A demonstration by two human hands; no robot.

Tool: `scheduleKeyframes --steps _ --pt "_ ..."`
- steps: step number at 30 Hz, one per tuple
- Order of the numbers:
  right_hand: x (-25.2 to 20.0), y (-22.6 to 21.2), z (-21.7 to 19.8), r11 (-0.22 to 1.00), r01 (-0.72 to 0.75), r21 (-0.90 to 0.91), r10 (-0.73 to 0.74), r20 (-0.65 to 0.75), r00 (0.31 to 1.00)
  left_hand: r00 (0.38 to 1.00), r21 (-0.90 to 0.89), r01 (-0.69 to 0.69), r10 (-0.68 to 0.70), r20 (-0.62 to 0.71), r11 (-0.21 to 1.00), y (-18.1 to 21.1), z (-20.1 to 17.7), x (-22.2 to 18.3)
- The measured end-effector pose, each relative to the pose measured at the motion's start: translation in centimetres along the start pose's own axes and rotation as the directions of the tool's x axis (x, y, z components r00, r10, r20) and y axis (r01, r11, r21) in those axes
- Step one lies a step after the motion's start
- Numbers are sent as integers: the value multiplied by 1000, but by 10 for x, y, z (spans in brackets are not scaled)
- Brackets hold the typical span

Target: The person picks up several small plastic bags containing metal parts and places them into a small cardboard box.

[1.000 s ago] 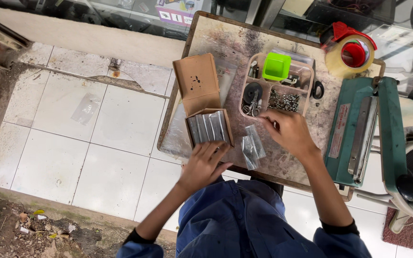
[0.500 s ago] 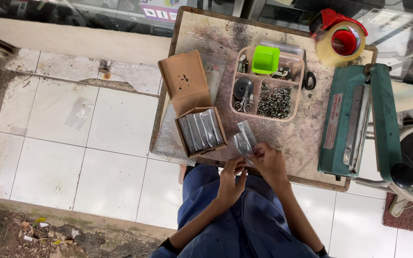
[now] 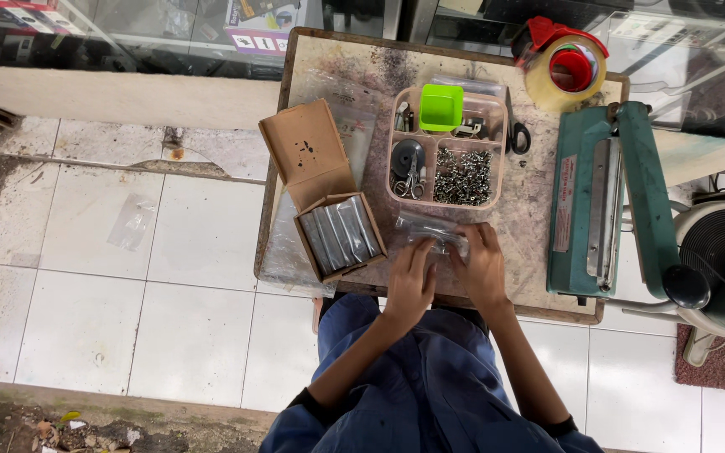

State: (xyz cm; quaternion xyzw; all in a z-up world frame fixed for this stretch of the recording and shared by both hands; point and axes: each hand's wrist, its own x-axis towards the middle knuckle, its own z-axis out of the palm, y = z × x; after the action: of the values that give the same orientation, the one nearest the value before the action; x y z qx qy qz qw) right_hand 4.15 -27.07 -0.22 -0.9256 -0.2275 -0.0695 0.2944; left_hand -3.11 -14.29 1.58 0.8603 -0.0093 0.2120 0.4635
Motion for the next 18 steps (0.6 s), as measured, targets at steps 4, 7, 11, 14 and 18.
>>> scheduleKeyframes --steps 4,7,11,14,18 --pt "-14 21 8 996 73 -57 -72 11 997 985 266 -163 139 107 950 -31 9 7" --pt "-16 27 10 997 76 14 -76 13 997 966 422 -225 146 211 878 -41 17 7" --pt "-12 29 8 995 75 72 -80 72 994 955 507 -270 160 250 818 -36 15 14" --pt "-6 26 4 990 124 59 -132 148 980 950 515 -276 152 271 811 -37 15 13" --pt "-5 21 -5 965 262 -17 -257 152 954 927 510 -358 234 293 782 -48 19 6"
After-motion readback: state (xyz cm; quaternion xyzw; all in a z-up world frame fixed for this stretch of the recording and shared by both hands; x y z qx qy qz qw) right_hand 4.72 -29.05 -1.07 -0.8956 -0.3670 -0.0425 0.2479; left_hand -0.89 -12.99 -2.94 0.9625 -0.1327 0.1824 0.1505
